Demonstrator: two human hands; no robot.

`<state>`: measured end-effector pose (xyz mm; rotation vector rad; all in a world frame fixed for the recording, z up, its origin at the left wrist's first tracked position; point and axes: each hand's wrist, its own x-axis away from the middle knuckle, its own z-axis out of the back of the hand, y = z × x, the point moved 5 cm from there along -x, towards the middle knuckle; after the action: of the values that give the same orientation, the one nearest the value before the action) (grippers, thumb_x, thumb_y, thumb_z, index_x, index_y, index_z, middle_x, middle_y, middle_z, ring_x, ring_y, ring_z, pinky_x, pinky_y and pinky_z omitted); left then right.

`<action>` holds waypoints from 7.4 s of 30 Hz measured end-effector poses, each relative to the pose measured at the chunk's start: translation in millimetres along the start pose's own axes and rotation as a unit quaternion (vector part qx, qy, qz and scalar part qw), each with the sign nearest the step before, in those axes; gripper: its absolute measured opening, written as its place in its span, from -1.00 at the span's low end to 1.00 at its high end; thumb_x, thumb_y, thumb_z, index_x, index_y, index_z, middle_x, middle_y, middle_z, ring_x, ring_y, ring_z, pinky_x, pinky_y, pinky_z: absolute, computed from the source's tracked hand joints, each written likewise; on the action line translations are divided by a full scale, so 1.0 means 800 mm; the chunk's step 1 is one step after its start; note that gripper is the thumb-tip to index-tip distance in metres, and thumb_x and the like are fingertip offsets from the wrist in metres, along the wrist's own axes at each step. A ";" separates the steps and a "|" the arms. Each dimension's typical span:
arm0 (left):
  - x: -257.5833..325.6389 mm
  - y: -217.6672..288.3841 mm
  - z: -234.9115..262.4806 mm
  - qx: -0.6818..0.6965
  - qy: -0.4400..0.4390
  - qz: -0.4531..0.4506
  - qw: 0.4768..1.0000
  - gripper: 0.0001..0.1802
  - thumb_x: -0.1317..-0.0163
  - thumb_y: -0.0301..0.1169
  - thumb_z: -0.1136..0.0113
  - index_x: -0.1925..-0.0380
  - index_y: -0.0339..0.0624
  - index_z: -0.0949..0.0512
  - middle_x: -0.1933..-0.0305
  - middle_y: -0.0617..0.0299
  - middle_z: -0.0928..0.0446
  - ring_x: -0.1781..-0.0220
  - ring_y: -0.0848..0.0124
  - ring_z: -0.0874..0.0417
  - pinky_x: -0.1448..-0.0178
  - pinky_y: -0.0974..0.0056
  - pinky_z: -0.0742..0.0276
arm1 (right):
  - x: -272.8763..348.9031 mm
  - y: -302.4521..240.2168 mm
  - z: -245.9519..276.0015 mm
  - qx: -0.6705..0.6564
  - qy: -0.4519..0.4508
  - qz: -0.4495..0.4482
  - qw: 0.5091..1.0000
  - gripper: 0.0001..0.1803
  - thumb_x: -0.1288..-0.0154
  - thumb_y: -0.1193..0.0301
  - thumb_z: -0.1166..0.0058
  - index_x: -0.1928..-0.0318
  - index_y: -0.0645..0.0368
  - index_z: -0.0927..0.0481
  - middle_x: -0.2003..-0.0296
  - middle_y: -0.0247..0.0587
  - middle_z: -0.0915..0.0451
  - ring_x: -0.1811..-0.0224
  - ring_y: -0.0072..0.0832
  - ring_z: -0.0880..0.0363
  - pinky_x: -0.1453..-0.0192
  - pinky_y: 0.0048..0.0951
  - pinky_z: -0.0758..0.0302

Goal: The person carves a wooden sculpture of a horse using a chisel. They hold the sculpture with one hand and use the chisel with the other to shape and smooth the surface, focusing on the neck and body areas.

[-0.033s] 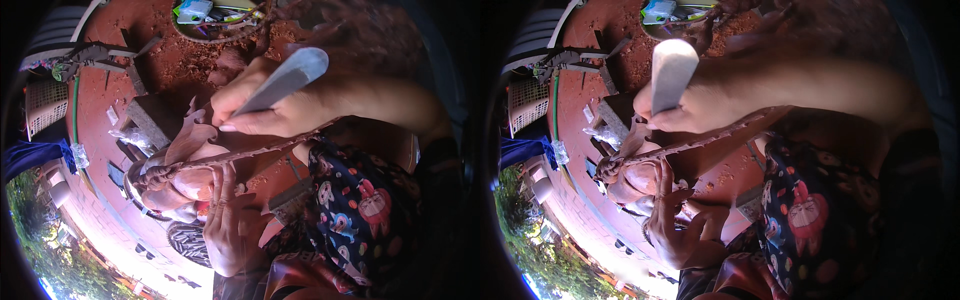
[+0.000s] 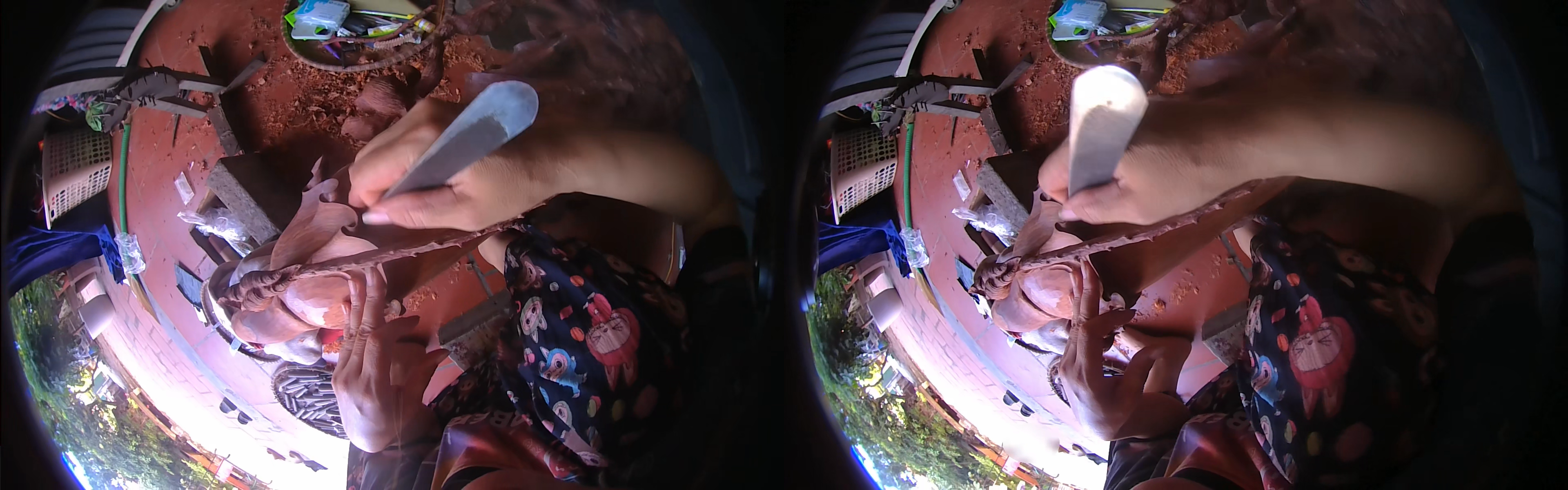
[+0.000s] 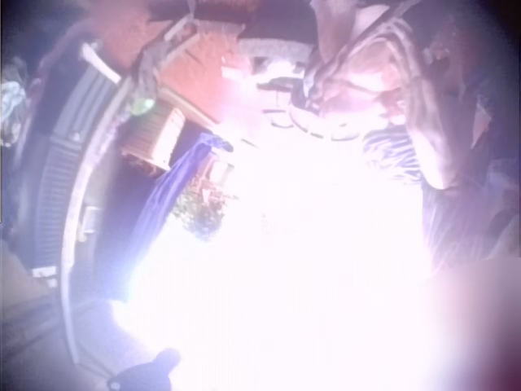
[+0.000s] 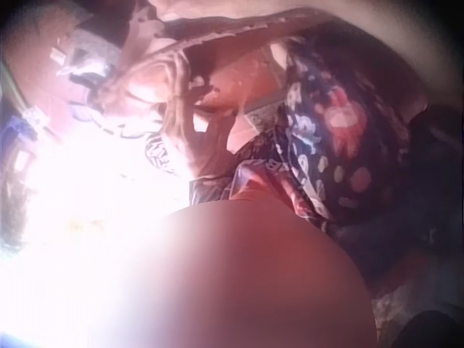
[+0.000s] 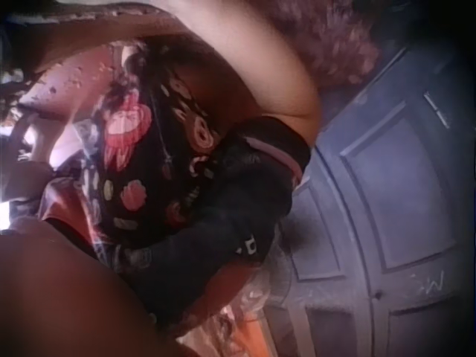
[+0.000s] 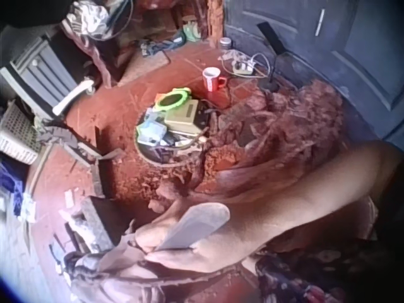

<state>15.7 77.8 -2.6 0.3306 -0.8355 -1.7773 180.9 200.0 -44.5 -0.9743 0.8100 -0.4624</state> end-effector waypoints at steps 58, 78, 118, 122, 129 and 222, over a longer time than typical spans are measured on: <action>-0.236 -0.136 0.083 0.109 -0.307 0.249 0.912 -0.40 -0.57 0.06 0.19 -0.09 -0.25 -0.57 -0.12 0.09 -0.62 -0.15 0.34 -0.60 -0.34 0.20 -0.40 | 0.357 -0.096 0.131 -0.029 0.344 -0.193 0.918 -0.79 -0.54 0.36 0.06 0.11 0.29 -0.49 0.13 0.06 -0.57 0.31 -0.45 -0.58 0.13 -0.41 -0.55; -0.255 -0.046 0.012 -0.273 -0.438 0.171 0.839 -0.55 -0.31 0.04 -0.28 0.34 -0.17 -0.71 0.17 0.26 -0.62 0.01 0.40 -0.54 -0.10 0.20 -0.41 | 0.415 -0.090 0.150 -0.060 0.452 -0.246 0.855 -0.71 -0.51 0.40 0.30 0.00 0.35 -0.43 0.01 0.19 -0.50 0.07 -0.36 -0.51 -0.13 -0.38 -0.47; 0.004 -0.018 -0.181 -0.312 0.133 0.122 0.933 -0.69 -0.35 -0.34 -0.05 0.07 -0.38 -0.40 -0.52 -0.41 -0.05 0.13 0.16 -0.67 0.42 0.32 -0.68 | 0.190 -0.249 -0.037 0.013 0.235 -0.046 0.971 -0.78 -0.45 0.40 -0.02 0.20 0.37 -0.52 0.26 0.19 -0.58 0.53 -0.43 -0.56 0.42 -0.51 -0.57; 0.042 -0.001 -0.209 -0.154 0.125 -0.019 0.980 -0.46 -0.23 -0.29 -0.29 -0.11 -0.37 -0.39 -0.52 -0.40 -0.08 -0.29 -0.07 -0.50 -0.17 0.05 -0.63 | 0.182 -0.239 -0.043 0.026 0.234 -0.060 0.970 -0.78 -0.43 0.45 0.00 0.18 0.43 -0.56 0.20 0.23 -0.61 0.46 -0.37 -0.63 0.31 -0.45 -0.61; -0.055 -0.021 -0.149 -0.159 0.347 -0.075 0.921 -0.11 -0.31 -0.06 -0.21 -0.44 -0.42 -0.12 -0.48 -0.21 -0.21 -0.49 -0.15 -0.22 -0.48 -0.11 -0.19 | 0.187 -0.247 -0.039 -0.006 0.297 -0.044 0.954 -0.80 -0.42 0.49 -0.06 0.21 0.45 -0.60 0.22 0.17 -0.65 0.40 -0.38 -0.68 0.25 -0.46 -0.64; -0.064 -0.229 -0.402 -0.090 -0.103 0.176 0.975 -0.15 -0.25 0.28 0.03 -0.03 -0.42 -0.56 0.08 -0.42 -0.62 -0.04 -0.26 -0.67 -0.20 -0.12 -0.55 | 0.320 -0.163 0.018 -0.169 0.461 -0.124 0.862 -0.49 -0.56 0.03 0.09 -0.01 0.32 -0.46 0.12 0.10 -0.47 0.56 -0.63 -0.34 0.51 -0.66 -0.30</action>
<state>93.5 32.9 -365.5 -0.1182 -0.8137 -1.5521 353.0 -29.8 -27.6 -1.1876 1.6810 -1.0796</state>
